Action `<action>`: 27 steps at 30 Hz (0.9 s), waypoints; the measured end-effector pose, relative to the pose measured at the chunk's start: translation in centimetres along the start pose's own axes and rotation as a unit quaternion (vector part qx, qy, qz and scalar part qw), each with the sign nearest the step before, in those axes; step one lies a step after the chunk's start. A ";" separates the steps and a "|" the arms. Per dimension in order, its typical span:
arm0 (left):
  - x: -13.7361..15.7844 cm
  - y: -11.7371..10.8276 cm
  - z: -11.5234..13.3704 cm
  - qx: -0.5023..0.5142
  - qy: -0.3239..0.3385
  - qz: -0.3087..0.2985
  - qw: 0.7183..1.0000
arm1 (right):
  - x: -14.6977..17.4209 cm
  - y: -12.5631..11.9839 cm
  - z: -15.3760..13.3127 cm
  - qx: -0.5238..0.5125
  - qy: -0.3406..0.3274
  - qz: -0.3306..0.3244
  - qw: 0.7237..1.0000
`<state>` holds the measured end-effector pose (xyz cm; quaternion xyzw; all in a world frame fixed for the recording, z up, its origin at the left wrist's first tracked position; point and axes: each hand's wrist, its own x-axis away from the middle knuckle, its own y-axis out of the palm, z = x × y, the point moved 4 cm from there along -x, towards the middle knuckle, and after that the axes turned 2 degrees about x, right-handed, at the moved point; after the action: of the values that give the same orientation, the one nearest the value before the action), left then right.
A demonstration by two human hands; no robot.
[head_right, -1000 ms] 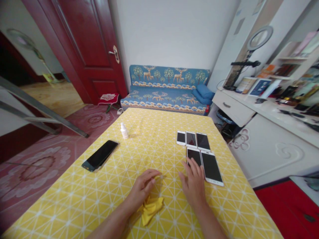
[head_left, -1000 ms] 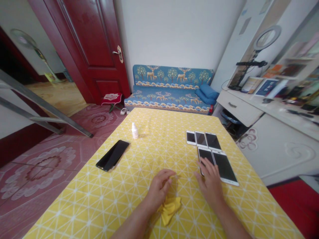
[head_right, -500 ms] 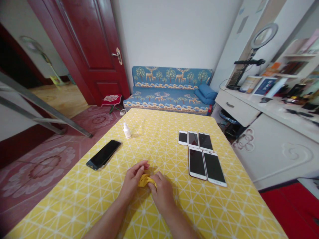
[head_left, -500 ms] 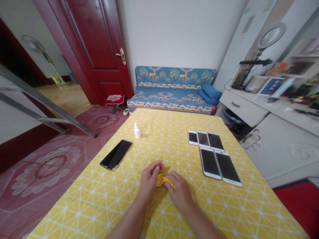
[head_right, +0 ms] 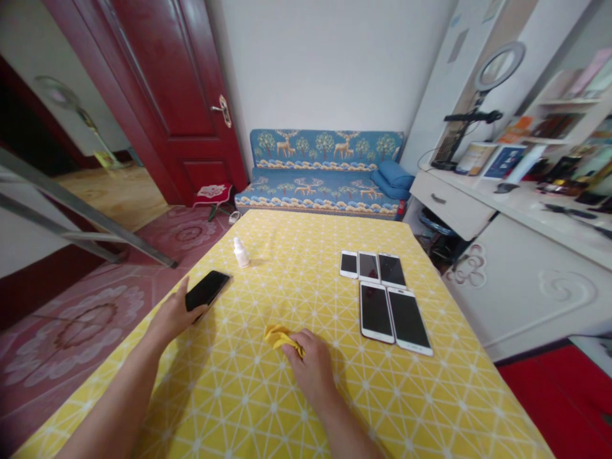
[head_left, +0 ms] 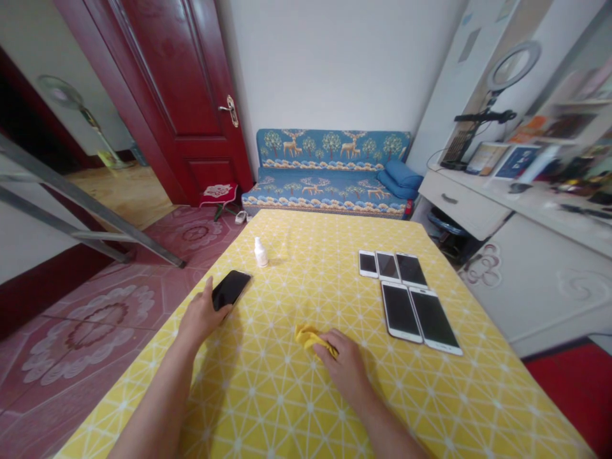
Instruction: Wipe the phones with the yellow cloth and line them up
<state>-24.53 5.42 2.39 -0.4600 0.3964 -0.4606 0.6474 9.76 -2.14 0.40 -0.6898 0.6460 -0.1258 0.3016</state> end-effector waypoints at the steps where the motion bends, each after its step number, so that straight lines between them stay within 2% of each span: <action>1: 0.0 -0.1 0.1 -0.002 -0.004 0.006 1.000 | 0.0 0.0 0.0 0.001 -0.001 0.002 1.000; 5: 0.8 -1.4 1.5 -0.036 -0.030 0.050 0.998 | 0.0 -0.2 -0.2 -0.002 -0.005 0.005 1.000; 8: 1.5 -2.5 2.8 -0.029 -0.070 0.045 0.996 | 0.0 -0.3 -0.3 -0.005 -0.005 0.007 1.000; 11: 2.3 -2.4 4.8 0.059 -0.101 0.027 0.993 | 0.0 -0.3 -0.4 -0.012 -0.005 0.013 1.000; 13: 3.2 -1.6 6.8 0.183 -0.097 0.040 0.978 | -0.1 -0.3 -0.4 -0.021 -0.003 0.015 1.000; 14: 3.7 -1.0 8.2 0.279 -0.085 0.043 0.955 | -0.1 -0.3 -0.4 -0.030 0.000 0.016 0.999; 15: 4.4 -0.2 9.7 0.403 -0.073 0.024 0.912 | -0.1 -0.4 -0.3 -0.042 0.004 0.019 0.999; 17: 6.1 1.9 13.2 0.619 -0.052 -0.090 0.779 | -0.2 -0.6 0.0 -0.080 0.019 0.031 0.996; 18: 7.0 2.7 14.9 0.688 -0.050 -0.143 0.710 | -0.2 -0.7 0.2 -0.103 0.031 0.041 0.993; 19: 8.0 3.5 16.3 0.731 -0.062 -0.188 0.653 | -0.2 -0.9 0.5 -0.129 0.046 0.053 0.989; 20: 8.9 4.1 17.4 0.759 -0.081 -0.218 0.608 | -0.2 -1.0 0.9 -0.157 0.064 0.070 0.983; 21: 9.6 4.6 18.2 0.776 -0.101 -0.241 0.574 | -0.1 -1.3 1.3 -0.185 0.085 0.091 0.975; 24: 11.0 5.5 19.3 0.810 -0.147 -0.267 0.502 | 0.3 -2.3 2.5 -0.243 0.144 0.173 0.944; 27: 11.5 6.1 19.6 0.836 -0.158 -0.306 0.428 | 0.7 -3.4 3.7 -0.251 0.185 0.254 0.915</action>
<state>-1.70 -0.20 0.67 0.1504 -0.4583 -0.6539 0.5829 14.66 -1.91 -0.71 -0.5195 0.8543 -0.0042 0.0153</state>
